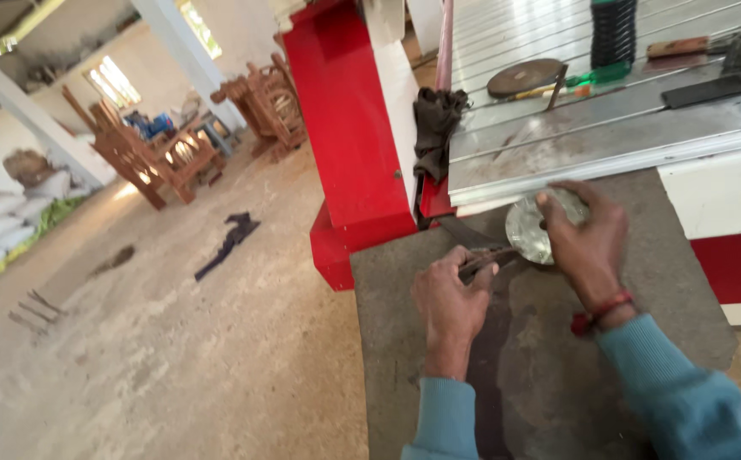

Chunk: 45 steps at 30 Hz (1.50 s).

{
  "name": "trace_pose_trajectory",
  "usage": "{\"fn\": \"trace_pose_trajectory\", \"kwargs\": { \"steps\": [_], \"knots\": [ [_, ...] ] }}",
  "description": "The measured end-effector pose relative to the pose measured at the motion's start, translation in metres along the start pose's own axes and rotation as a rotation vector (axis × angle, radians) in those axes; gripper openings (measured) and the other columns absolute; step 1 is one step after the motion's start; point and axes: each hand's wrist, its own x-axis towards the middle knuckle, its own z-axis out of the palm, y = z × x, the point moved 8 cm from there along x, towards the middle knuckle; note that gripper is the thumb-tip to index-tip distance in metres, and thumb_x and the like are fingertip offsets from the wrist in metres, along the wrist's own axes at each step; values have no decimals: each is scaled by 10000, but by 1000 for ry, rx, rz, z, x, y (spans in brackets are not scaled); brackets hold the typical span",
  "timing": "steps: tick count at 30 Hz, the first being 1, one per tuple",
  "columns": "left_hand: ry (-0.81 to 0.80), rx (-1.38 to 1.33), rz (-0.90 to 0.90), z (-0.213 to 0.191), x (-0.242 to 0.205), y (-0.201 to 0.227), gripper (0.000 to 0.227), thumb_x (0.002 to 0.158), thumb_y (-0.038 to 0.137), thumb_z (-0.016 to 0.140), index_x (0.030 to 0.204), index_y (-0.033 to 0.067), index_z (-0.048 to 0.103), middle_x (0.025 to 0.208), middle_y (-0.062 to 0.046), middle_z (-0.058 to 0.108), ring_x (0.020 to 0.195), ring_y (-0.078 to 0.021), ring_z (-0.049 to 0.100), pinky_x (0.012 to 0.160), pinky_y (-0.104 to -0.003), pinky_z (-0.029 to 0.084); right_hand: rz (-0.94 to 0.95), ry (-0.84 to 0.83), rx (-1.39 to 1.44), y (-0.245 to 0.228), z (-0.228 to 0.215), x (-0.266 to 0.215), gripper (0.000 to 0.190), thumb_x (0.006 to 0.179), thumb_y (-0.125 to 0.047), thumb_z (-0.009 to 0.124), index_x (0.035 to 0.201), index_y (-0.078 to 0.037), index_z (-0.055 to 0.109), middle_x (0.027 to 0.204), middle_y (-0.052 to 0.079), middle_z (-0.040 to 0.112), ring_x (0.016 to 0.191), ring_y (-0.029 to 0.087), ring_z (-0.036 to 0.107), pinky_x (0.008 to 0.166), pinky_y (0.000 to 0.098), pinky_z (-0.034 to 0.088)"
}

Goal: The person holds a circular metal disk and uses a metal hand tool to scrape debris from its surface.

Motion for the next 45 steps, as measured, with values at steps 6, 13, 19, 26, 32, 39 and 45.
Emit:
{"fn": "trace_pose_trajectory", "kwargs": {
  "steps": [6,13,19,26,32,39,45],
  "knots": [
    [-63,-72,-140,9,0,-10,179,832,287,793,850,117,739,776,-86,768,697,-251,763,678,-410,550,94,21,-18,8,-8,-4,327,951,-238,788,1158,13,752,945,191,760,800,233,743,754,353,561],
    [-10,-3,-24,5,3,-2,171,788,254,829,866,113,768,802,-83,785,745,-244,761,690,-410,544,-69,47,-29,0,-17,-10,286,948,-204,795,1150,-2,772,1002,183,775,920,248,748,784,350,564],
    [-80,-21,-139,13,-1,-11,148,816,244,820,866,119,758,758,-60,776,696,-200,767,688,-391,556,191,-32,58,9,-1,1,267,952,-229,763,1154,-54,770,914,166,775,766,198,764,688,332,568],
    [-47,21,-76,9,-1,-9,157,814,236,835,844,104,756,753,-59,774,666,-203,737,651,-384,536,177,-15,104,11,-9,-11,276,940,-207,769,1150,-30,748,970,151,774,747,179,750,639,310,569],
    [-96,17,-165,16,2,-12,166,808,262,810,807,117,729,706,-47,762,622,-208,731,622,-393,528,209,-26,94,12,-13,-12,293,922,-227,767,1150,-44,752,958,162,771,741,177,755,648,323,589],
    [-10,69,-34,8,1,-5,239,799,242,873,765,61,721,684,-91,730,599,-219,674,602,-415,504,242,-44,29,27,2,1,303,936,-257,766,1154,-47,771,866,193,778,763,215,771,713,370,581],
    [-76,91,-92,16,3,-12,204,811,274,825,760,106,722,689,-37,751,616,-193,723,639,-389,513,229,-35,105,22,-14,-15,305,915,-253,760,1151,-60,755,966,128,783,775,207,775,689,343,605]
  ]
}}
